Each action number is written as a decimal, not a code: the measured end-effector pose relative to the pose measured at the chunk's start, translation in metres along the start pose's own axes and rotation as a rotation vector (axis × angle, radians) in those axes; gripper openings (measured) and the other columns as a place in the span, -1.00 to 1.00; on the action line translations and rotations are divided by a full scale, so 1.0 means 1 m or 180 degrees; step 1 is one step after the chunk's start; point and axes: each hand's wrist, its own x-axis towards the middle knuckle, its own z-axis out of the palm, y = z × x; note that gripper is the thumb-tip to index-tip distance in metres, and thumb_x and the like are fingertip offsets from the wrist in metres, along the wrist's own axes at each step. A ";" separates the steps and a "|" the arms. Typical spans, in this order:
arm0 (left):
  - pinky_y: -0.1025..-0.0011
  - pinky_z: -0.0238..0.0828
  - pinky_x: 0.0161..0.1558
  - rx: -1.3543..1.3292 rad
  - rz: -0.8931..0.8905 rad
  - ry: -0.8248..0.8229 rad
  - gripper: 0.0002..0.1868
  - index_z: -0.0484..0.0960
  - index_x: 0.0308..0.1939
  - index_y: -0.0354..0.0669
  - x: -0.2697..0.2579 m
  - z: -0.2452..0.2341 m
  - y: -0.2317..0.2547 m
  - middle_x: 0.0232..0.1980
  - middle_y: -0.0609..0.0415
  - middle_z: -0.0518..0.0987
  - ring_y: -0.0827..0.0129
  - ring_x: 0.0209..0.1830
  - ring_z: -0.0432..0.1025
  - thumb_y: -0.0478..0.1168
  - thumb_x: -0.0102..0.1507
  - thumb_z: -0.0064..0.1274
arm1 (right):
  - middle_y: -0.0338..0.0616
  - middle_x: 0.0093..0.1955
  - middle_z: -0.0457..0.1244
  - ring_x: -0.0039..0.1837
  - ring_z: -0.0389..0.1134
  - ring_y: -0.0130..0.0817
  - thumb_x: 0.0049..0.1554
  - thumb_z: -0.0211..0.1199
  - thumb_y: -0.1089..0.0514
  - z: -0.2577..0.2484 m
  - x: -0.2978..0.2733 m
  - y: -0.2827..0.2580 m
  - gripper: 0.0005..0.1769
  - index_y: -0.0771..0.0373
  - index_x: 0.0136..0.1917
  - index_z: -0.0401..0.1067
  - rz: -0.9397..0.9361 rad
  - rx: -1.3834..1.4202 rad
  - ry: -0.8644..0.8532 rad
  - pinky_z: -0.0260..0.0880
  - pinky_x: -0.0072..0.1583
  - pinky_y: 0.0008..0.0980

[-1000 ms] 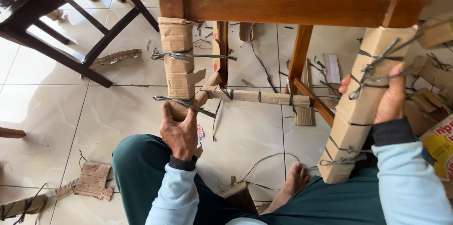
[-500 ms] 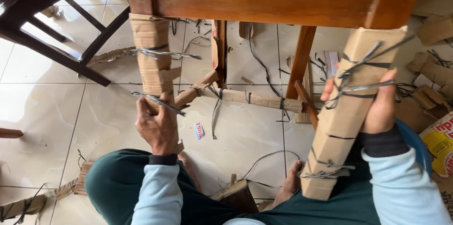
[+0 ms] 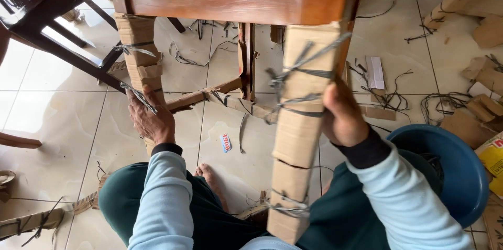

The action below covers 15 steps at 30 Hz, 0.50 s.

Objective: The person sits on the floor and wraps cardboard tubes around the legs of a wooden stool. They secure the cardboard with black string, tying knots to hold the material in place. The person adjusts the stool's position to access different legs and continues wrapping and tying.

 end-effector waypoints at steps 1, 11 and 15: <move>-0.16 0.25 0.29 0.0100 -0.0072 -0.0030 -0.26 0.12 0.57 0.06 0.004 0.003 -0.002 0.34 -0.30 0.43 -0.25 0.33 0.35 0.42 0.51 -0.48 | 0.24 0.45 0.20 0.39 0.31 -0.06 0.29 0.03 -0.15 0.010 0.006 0.000 -0.23 0.39 0.57 0.06 -0.0091 -0.0216 -0.0126 0.33 0.41 0.17; -0.38 -0.42 0.52 -0.1108 0.0699 -0.0344 -0.21 -0.01 0.62 -0.09 -0.015 -0.045 0.098 0.61 -0.48 0.00 -0.33 0.65 -0.20 0.34 0.52 -0.30 | 0.19 0.45 0.19 0.36 0.24 -0.21 0.32 0.03 -0.17 0.067 0.026 0.009 -0.20 0.43 0.58 0.01 -0.0353 -0.0893 -0.0318 0.29 0.42 0.10; -0.30 -0.27 0.57 -0.1320 0.0533 -0.0495 -0.15 -0.01 0.61 -0.06 0.008 -0.043 0.085 0.62 -0.35 -0.08 -0.26 0.66 -0.13 0.33 0.50 -0.03 | 0.02 0.47 0.17 0.41 0.13 -0.32 0.33 0.07 -0.24 0.094 0.029 0.000 -0.14 0.37 0.63 -0.04 -0.0231 -0.0935 -0.0406 0.14 0.52 0.02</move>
